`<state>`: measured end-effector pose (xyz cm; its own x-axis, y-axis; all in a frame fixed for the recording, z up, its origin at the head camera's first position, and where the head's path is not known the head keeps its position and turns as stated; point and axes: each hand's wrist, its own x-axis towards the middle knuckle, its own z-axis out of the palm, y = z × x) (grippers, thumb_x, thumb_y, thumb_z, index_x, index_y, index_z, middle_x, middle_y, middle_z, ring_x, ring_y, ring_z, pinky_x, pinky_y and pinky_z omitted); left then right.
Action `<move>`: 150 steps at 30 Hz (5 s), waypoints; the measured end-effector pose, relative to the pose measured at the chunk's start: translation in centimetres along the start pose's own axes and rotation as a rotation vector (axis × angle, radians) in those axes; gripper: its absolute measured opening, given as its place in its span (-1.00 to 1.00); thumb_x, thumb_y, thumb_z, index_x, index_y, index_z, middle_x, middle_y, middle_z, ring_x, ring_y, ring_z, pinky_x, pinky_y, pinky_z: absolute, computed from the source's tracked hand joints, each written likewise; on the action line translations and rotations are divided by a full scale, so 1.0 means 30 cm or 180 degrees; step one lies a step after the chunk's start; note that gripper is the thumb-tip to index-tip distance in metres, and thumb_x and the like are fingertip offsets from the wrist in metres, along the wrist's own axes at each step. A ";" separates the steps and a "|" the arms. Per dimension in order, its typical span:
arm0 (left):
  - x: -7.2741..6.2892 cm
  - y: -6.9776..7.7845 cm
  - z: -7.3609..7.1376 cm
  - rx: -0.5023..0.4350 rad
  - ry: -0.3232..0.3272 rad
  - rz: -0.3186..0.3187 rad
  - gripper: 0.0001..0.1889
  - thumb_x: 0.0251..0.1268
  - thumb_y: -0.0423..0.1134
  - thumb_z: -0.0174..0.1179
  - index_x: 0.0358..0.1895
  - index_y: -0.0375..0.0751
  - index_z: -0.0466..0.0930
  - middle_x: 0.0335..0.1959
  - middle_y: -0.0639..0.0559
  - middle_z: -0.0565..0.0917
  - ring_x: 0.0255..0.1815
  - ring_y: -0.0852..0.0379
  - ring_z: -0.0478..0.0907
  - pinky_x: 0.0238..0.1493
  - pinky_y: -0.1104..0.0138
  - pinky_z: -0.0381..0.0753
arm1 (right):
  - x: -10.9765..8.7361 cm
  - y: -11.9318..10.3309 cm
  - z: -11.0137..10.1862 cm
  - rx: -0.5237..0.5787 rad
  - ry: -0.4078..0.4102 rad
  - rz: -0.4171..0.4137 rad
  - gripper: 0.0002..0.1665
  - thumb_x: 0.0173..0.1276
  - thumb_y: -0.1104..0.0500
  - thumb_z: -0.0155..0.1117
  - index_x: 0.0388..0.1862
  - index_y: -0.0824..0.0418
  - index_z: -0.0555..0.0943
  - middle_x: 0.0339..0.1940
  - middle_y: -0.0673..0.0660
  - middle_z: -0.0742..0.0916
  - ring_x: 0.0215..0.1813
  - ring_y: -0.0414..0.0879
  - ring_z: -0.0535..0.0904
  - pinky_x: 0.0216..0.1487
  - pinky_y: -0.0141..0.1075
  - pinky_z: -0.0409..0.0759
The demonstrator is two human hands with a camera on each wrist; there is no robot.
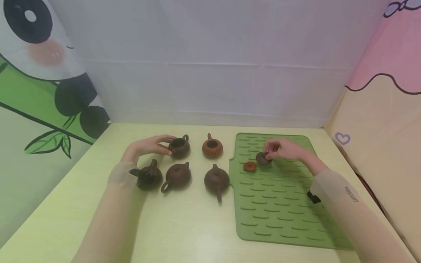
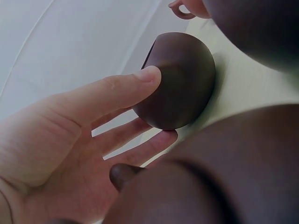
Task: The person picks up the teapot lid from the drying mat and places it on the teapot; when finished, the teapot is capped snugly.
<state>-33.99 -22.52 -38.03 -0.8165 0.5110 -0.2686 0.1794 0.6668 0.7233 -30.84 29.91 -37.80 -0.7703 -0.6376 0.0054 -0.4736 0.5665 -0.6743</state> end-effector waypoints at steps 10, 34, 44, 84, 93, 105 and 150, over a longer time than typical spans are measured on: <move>0.011 -0.018 0.011 -0.0026 0.0056 0.0088 -0.23 0.32 -0.11 0.29 0.54 0.02 0.13 0.55 -0.24 0.18 0.55 -0.25 0.15 0.48 -0.16 0.20 | 0.181 -0.135 -0.057 -0.0206 0.0151 0.0167 -0.79 0.37 0.12 0.33 -0.09 0.17 0.59 -0.40 0.14 0.67 -0.32 -0.12 0.56 -0.18 -0.24 0.52; 0.022 -0.049 0.021 -0.0298 0.0088 0.0063 -0.24 0.32 -0.11 0.29 0.53 0.09 0.14 0.55 -0.21 0.16 0.54 -0.24 0.17 0.46 -0.09 0.29 | 0.661 -0.425 0.139 0.0540 0.0643 -0.0129 -0.84 0.34 0.11 0.36 -0.15 0.11 0.64 -0.43 0.00 0.64 -0.30 -0.04 0.54 -0.19 -0.20 0.56; 0.011 -0.046 0.015 -0.0440 0.0001 0.0045 -0.24 0.35 -0.15 0.25 0.55 0.01 0.09 0.57 -0.27 0.09 0.56 -0.27 0.10 0.49 -0.12 0.22 | 0.740 -0.467 0.238 0.1118 0.0740 -0.0037 -0.78 0.34 0.04 0.35 -0.09 0.07 0.66 -0.41 -0.02 0.65 -0.38 -0.10 0.46 -0.34 -0.32 0.43; 0.019 -0.045 0.008 -0.0754 -0.0188 -0.0062 -0.19 0.36 -0.21 0.24 0.57 -0.03 -0.01 0.62 -0.20 -0.02 0.60 -0.24 0.03 0.55 -0.11 0.13 | 0.779 -0.452 0.407 0.0868 0.0145 0.0361 -0.76 0.41 0.11 0.27 0.01 0.12 0.64 -0.19 0.10 0.73 -0.25 -0.09 0.61 -0.26 -0.23 0.42; 0.028 -0.046 0.008 -0.0634 -0.0239 -0.0067 -0.14 0.34 -0.12 0.26 0.59 -0.01 -0.07 0.61 -0.22 -0.05 0.59 -0.25 0.05 0.53 -0.10 0.18 | 0.772 -0.455 0.409 0.0801 0.0124 0.0414 -0.78 0.40 0.12 0.27 -0.01 0.11 0.64 -0.23 0.05 0.70 -0.19 0.03 0.63 -0.25 -0.23 0.41; 0.011 -0.028 0.007 -0.0654 -0.0244 -0.0095 -0.22 0.40 -0.20 0.20 0.57 -0.01 -0.02 0.61 -0.20 -0.03 0.56 -0.23 0.12 0.56 -0.11 0.10 | 0.773 -0.477 0.404 0.0636 0.0156 0.0543 -0.77 0.37 0.10 0.31 -0.02 0.11 0.66 -0.16 0.08 0.72 -0.25 -0.10 0.59 -0.16 -0.21 0.48; -0.004 0.009 0.004 -0.0495 -0.0262 -0.0187 -0.20 0.36 -0.21 0.23 0.56 -0.04 -0.02 0.61 -0.27 -0.05 0.59 -0.29 0.04 0.49 -0.09 0.26 | 0.410 -0.436 0.006 0.0121 0.1266 0.0104 -0.77 0.30 0.15 0.40 -0.08 0.14 0.70 -0.31 0.06 0.67 -0.29 -0.08 0.54 -0.26 -0.27 0.49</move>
<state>-33.77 -22.34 -37.88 -0.7742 0.5207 -0.3599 0.0405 0.6081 0.7928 -34.02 14.57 -29.04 -0.8935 -0.3634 0.2639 -0.4357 0.5587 -0.7057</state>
